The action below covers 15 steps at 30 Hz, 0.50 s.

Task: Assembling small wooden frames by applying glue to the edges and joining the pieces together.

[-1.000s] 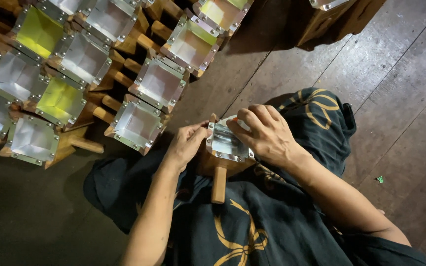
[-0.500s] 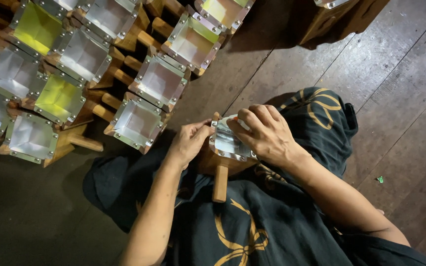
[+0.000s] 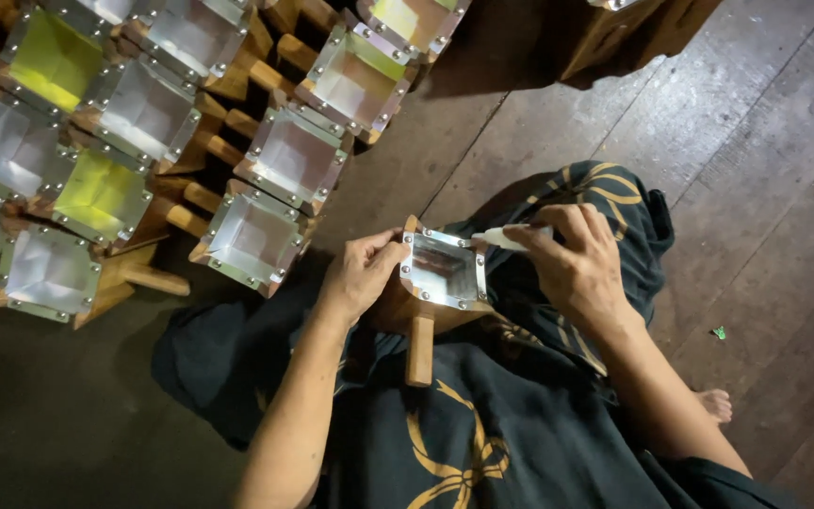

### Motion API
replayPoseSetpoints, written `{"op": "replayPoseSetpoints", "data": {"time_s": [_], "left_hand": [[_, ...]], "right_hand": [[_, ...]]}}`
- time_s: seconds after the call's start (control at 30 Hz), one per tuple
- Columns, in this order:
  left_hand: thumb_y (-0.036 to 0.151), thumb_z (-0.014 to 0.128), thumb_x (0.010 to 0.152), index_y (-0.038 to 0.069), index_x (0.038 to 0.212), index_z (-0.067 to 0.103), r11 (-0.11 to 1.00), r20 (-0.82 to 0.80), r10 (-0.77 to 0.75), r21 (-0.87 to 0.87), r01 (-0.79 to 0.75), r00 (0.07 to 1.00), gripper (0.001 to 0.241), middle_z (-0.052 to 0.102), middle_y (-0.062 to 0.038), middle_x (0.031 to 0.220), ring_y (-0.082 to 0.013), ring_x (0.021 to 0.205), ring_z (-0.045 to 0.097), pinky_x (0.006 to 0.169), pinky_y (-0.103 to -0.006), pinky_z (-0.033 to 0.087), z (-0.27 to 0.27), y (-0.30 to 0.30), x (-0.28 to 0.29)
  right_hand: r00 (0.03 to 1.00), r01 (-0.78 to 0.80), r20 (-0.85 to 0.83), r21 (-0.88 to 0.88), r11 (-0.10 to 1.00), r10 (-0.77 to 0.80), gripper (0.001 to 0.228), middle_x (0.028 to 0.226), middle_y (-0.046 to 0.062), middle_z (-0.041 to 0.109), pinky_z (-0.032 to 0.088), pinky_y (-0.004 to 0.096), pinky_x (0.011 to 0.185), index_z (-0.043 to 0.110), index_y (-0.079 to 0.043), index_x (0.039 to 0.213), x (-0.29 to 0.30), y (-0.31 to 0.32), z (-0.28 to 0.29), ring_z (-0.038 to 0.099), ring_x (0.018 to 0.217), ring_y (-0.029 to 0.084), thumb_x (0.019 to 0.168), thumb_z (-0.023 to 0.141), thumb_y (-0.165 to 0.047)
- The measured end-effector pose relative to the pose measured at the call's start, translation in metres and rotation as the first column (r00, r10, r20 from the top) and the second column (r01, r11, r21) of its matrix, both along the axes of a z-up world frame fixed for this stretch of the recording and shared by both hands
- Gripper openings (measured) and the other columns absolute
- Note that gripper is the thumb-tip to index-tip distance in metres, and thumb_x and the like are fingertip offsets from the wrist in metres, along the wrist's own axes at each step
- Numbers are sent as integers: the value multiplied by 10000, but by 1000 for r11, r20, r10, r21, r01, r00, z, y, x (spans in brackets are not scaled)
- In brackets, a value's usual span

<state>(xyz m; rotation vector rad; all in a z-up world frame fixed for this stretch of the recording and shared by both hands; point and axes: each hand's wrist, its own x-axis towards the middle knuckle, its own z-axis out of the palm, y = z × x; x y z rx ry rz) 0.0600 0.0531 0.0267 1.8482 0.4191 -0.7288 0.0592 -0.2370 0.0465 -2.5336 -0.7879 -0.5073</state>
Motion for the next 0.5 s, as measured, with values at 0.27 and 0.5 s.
{"op": "replayPoseSetpoints", "data": {"time_s": [0.27,0.5], "left_hand": [[498,645,806,191,1248,729,999,-24,-24,38,25,999,545,753,-108,1174,-332,1192,659,964,-390,516,39,-7,6],[537,637,795,212,1268,719,997,-59,-39,57,42,997,579,743,-86,1209,-318,1221,643,997,-395,511,41,-10,7]], "right_hand": [[997,-14,70,-50,999,17,206,932,94,583,451,387,723,743,-155,886,-6,15,18,581,814,310,1052,622,-142],[996,-42,74,-82,996,49,184,959,87,597,451,386,742,722,-157,888,-7,17,23,593,842,301,1036,620,-123]]}}
